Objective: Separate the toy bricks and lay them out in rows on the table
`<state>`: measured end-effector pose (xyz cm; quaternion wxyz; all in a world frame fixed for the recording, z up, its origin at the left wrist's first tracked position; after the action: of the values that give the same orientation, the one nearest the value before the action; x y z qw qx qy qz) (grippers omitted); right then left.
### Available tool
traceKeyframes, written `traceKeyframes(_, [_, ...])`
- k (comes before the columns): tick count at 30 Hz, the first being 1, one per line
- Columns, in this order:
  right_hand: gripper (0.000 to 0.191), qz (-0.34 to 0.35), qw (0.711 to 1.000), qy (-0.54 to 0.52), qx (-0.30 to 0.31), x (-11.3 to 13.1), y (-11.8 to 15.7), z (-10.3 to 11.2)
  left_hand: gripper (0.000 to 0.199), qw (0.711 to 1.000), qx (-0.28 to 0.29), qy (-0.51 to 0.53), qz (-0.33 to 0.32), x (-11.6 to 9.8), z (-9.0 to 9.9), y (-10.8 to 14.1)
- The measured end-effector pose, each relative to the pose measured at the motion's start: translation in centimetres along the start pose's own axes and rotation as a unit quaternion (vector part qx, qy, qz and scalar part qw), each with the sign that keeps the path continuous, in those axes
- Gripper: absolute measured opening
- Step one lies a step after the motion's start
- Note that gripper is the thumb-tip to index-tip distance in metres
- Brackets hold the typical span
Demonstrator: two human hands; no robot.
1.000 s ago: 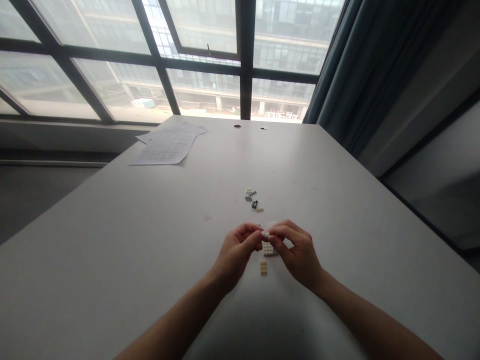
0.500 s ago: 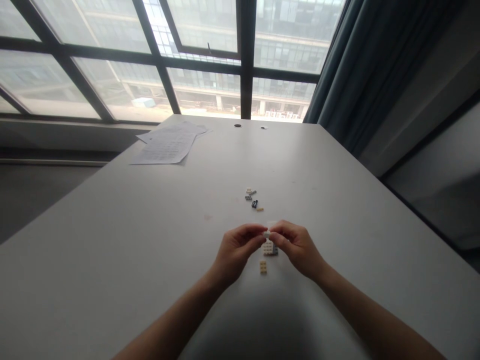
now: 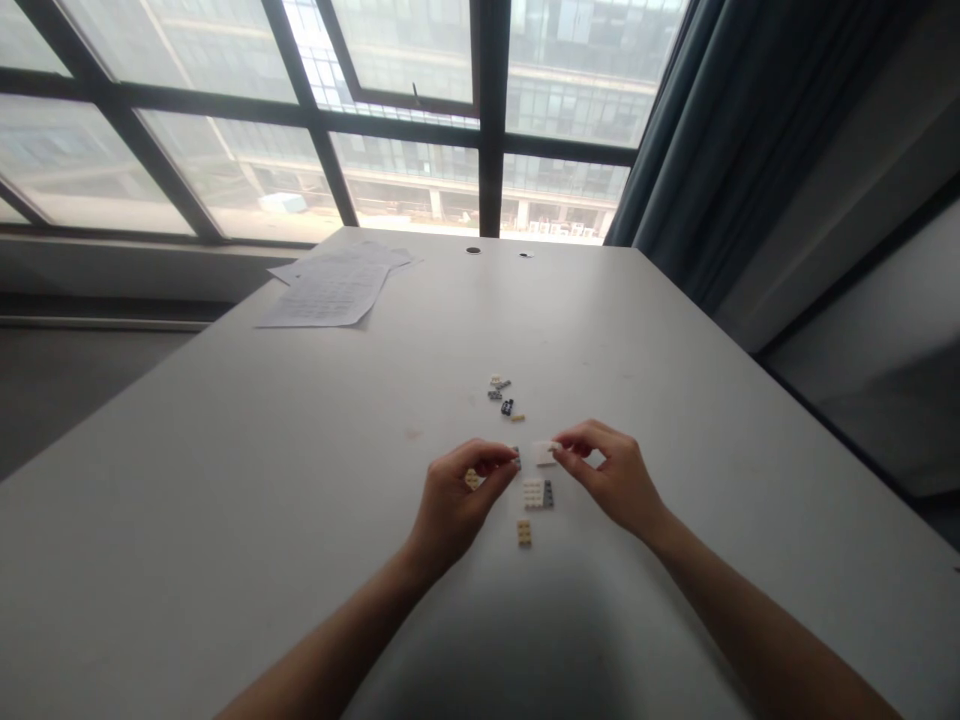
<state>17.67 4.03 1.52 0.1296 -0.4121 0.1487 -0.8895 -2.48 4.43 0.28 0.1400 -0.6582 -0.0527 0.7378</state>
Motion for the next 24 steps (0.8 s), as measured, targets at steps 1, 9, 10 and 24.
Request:
traceKeyframes(1, [0.016, -0.011, 1.000, 0.020, -0.003, -0.8, -0.1, 0.3, 0.009, 1.000, -0.008, -0.001, 0.000, 0.1, 0.4, -0.2])
traceKeyframes(9, [0.015, -0.043, 0.986, 0.121, 0.104, -5.6, 1.1, 0.0, 0.010, 0.997, -0.055, -0.059, 0.006, 2.3, 3.8, -0.7])
traceKeyframes(10, [0.016, -0.040, 0.986, 0.118, 0.109, -5.7, 1.3, -0.1, 0.011, 0.996, -0.057, -0.067, 0.006, 2.5, 4.1, -0.7])
traceKeyframes(24, [0.018, -0.019, 0.989, 0.107, 0.104, -6.5, 2.0, -0.9, 0.009, 0.996, -0.069, -0.042, 0.024, 2.6, 4.6, -1.5])
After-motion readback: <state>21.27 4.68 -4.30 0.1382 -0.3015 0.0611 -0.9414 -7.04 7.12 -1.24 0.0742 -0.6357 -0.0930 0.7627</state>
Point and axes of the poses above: each hand's wrist, its own y-axis away from the middle knuckle, its own z-axis out of the back of the hand, x = y × z, the point moved 3 cm from there along -y, towards the middle knuckle, and after that the axes turned 4 degrees about y, right-handed, at the moved point
